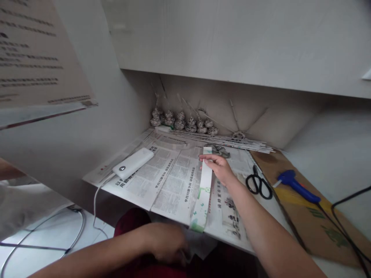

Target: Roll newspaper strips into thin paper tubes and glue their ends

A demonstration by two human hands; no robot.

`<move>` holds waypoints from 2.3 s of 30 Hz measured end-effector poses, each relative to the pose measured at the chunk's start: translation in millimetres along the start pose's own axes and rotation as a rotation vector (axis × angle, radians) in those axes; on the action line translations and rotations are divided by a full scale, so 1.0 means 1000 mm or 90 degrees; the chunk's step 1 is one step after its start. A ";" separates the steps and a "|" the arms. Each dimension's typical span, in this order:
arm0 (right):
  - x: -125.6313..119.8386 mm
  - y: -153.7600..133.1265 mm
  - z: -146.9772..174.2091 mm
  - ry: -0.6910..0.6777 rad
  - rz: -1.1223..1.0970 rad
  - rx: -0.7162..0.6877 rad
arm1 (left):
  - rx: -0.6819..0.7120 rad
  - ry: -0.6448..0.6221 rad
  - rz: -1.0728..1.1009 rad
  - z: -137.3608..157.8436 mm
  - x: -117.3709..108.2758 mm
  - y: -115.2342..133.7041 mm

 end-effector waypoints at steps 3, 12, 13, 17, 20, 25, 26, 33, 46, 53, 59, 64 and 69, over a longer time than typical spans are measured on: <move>0.004 0.002 0.000 -0.013 0.040 -0.002 | 0.082 -0.004 0.217 0.002 -0.048 0.056; 0.004 -0.004 0.001 0.031 0.184 -0.088 | -0.056 0.679 0.307 -0.010 -0.201 -0.022; 0.005 -0.002 0.000 0.027 0.190 -0.078 | -0.077 0.659 0.344 -0.018 -0.200 -0.030; 0.013 0.000 0.000 0.011 0.236 -0.100 | -0.071 0.617 0.406 -0.048 -0.203 -0.040; 0.012 -0.004 0.000 0.031 0.240 -0.130 | -0.027 0.683 0.455 -0.061 -0.219 -0.040; -0.031 -0.010 -0.002 0.246 0.186 -0.153 | 0.037 0.747 0.626 -0.073 -0.244 -0.047; -0.041 -0.011 -0.002 0.305 0.212 -0.160 | 0.053 0.753 0.659 -0.074 -0.245 -0.049; -0.057 -0.001 -0.017 0.451 0.776 -0.167 | 0.065 0.649 0.671 -0.084 -0.219 -0.069; -0.059 -0.004 -0.012 0.507 0.829 -0.051 | 0.065 0.560 0.640 -0.093 -0.205 -0.056; -0.058 0.001 -0.011 0.488 0.853 -0.008 | 0.038 0.524 0.622 -0.093 -0.200 -0.055; -0.051 0.002 -0.017 0.460 0.897 -0.019 | 0.023 0.525 0.617 -0.093 -0.200 -0.058; -0.057 -0.001 -0.015 0.492 0.847 -0.013 | 0.031 0.518 0.623 -0.095 -0.200 -0.060; -0.062 -0.005 -0.010 0.486 0.775 -0.043 | 0.031 0.495 0.631 -0.096 -0.197 -0.060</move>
Point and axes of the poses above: each hand's wrist, its own z-axis away from the middle knuckle, its own x-axis out of the palm, y = z × x, the point moved 7 cm from there along -z, towards the middle knuckle, and after that the axes turned 13 degrees about x, right-handed, at the moved point
